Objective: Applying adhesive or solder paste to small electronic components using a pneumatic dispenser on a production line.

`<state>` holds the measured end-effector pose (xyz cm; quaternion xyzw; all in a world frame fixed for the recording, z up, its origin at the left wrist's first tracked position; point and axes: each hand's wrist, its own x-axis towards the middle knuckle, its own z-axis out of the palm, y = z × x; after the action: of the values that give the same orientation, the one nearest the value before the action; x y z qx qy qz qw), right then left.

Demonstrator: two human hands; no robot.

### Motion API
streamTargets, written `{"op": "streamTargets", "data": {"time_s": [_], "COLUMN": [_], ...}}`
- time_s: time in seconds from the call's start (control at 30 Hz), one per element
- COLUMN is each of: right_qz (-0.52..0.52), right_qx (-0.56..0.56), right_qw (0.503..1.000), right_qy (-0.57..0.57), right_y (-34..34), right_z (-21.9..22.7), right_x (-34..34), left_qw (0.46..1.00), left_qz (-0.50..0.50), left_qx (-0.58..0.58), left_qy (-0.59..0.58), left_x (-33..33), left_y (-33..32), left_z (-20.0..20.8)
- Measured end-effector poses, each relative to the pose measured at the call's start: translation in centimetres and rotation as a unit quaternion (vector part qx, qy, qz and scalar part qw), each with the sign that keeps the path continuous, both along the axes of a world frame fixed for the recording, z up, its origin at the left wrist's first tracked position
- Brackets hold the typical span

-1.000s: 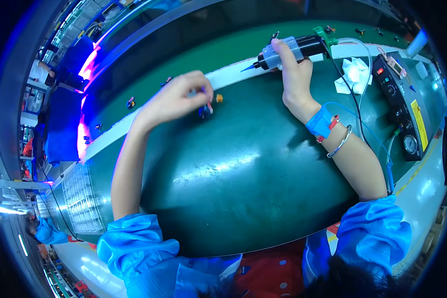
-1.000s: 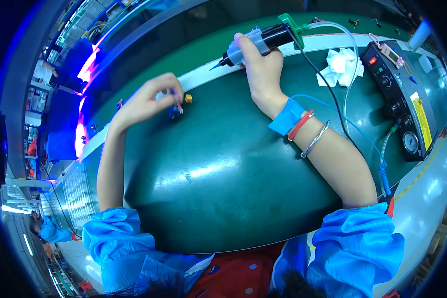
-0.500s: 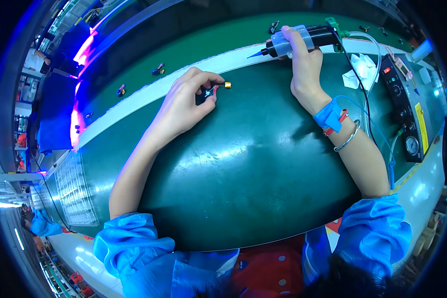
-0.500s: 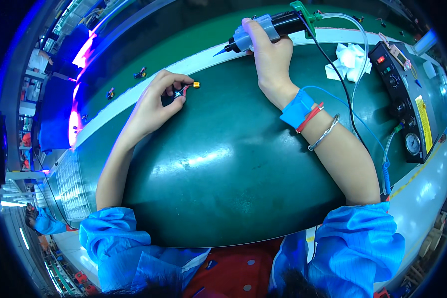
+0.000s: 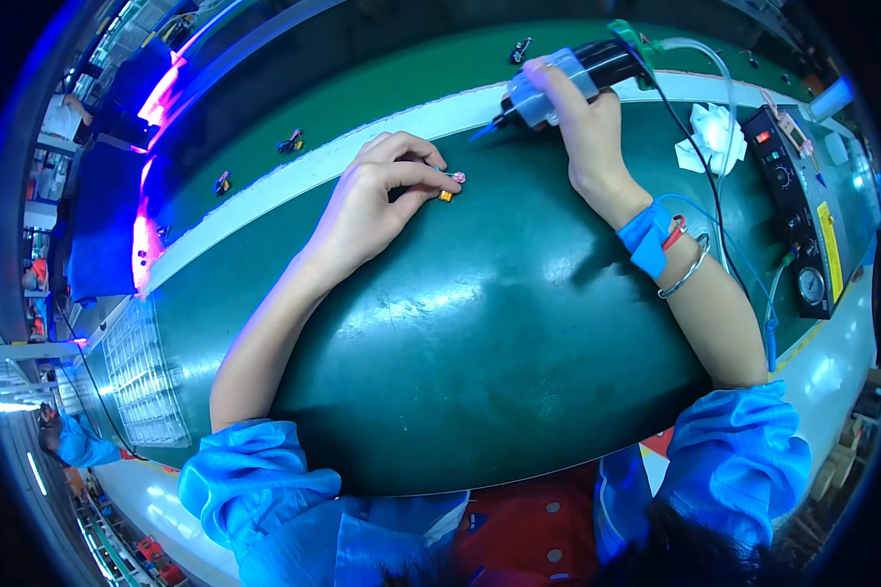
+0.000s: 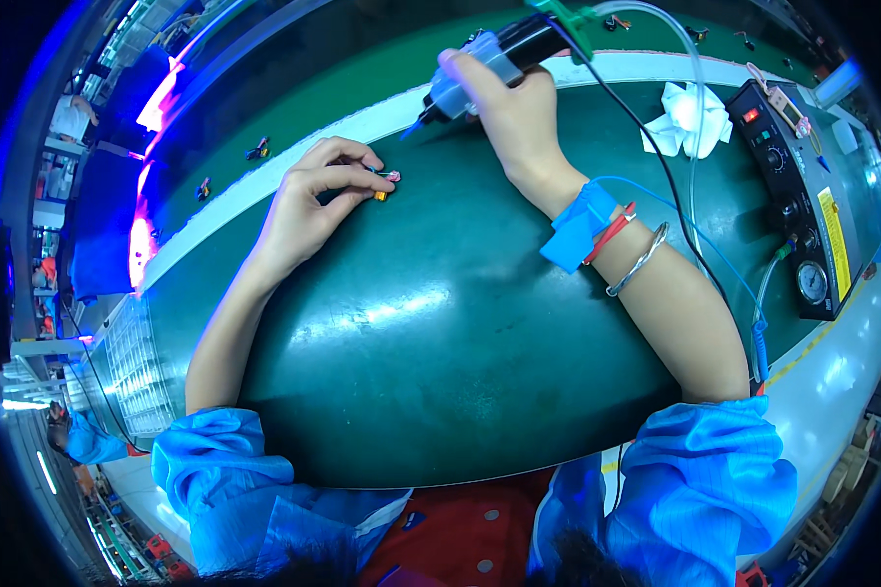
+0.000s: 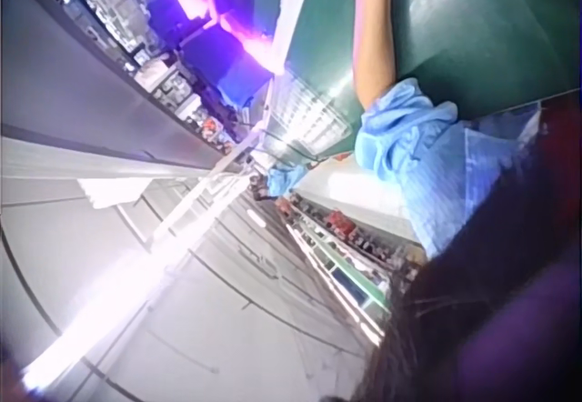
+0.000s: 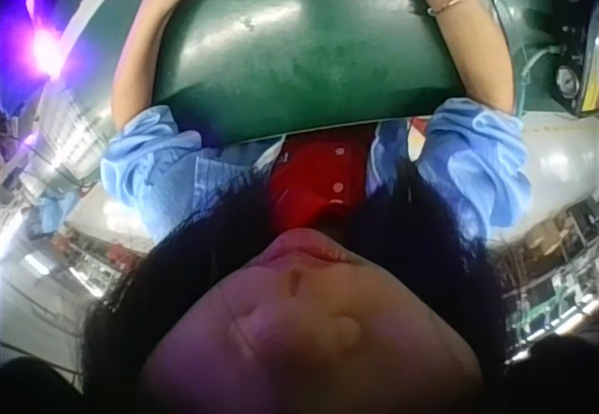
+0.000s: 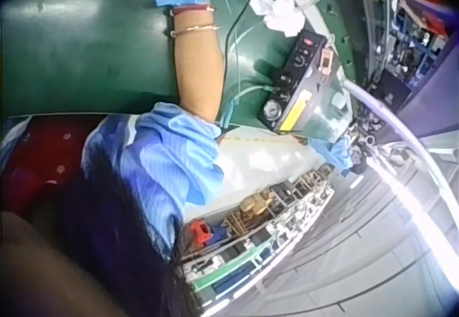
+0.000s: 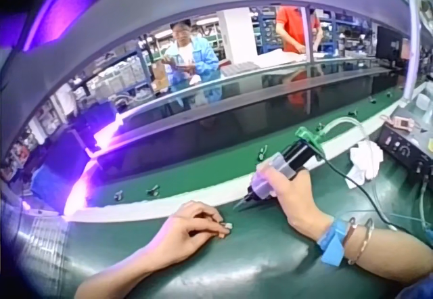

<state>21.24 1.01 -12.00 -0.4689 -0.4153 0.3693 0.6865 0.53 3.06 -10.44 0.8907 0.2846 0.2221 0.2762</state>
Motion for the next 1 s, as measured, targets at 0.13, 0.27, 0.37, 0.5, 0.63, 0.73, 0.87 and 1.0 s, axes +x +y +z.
{"op": "streamTargets", "data": {"time_s": [0.13,0.27,0.37,0.5,0.63,0.73,0.87,1.0], "right_qz": [0.077,0.099,0.106,0.124,0.095,0.116,0.121,0.113], "right_qx": [-0.031,-0.044,-0.047,-0.042,-0.038,-0.035,-0.035,-0.055], "right_qw": [0.994,0.989,0.988,0.986,0.988,0.988,0.987,0.985], "right_qy": [-0.070,-0.103,-0.106,-0.105,-0.115,-0.091,-0.103,-0.115], "right_y": [-0.14,-0.03,0.05,0.02,-0.10,0.32,0.15,-0.02], "right_z": [0.01,0.00,0.07,-0.13,-0.03,-0.43,-0.33,0.17], "right_x": [-0.24,-0.10,-0.27,-0.26,-0.13,-0.23,-0.14,-0.23], "left_qw": [0.999,0.998,0.999,0.997,0.999,0.997,0.999,0.998], "left_qz": [-0.003,-0.001,-0.005,-0.004,-0.008,0.000,-0.006,-0.011], "left_qx": [-0.035,-0.047,-0.040,-0.065,-0.039,-0.067,-0.043,-0.055], "left_qy": [-0.020,-0.036,-0.030,-0.038,-0.030,-0.036,-0.030,-0.039], "left_x": [-0.02,0.11,0.04,-0.13,0.20,-0.09,0.01,-0.03], "left_y": [0.13,0.14,0.30,0.25,0.15,0.30,0.14,0.22], "left_z": [-0.16,-0.22,-0.17,-0.49,-0.26,-0.40,-0.26,-0.16]}}
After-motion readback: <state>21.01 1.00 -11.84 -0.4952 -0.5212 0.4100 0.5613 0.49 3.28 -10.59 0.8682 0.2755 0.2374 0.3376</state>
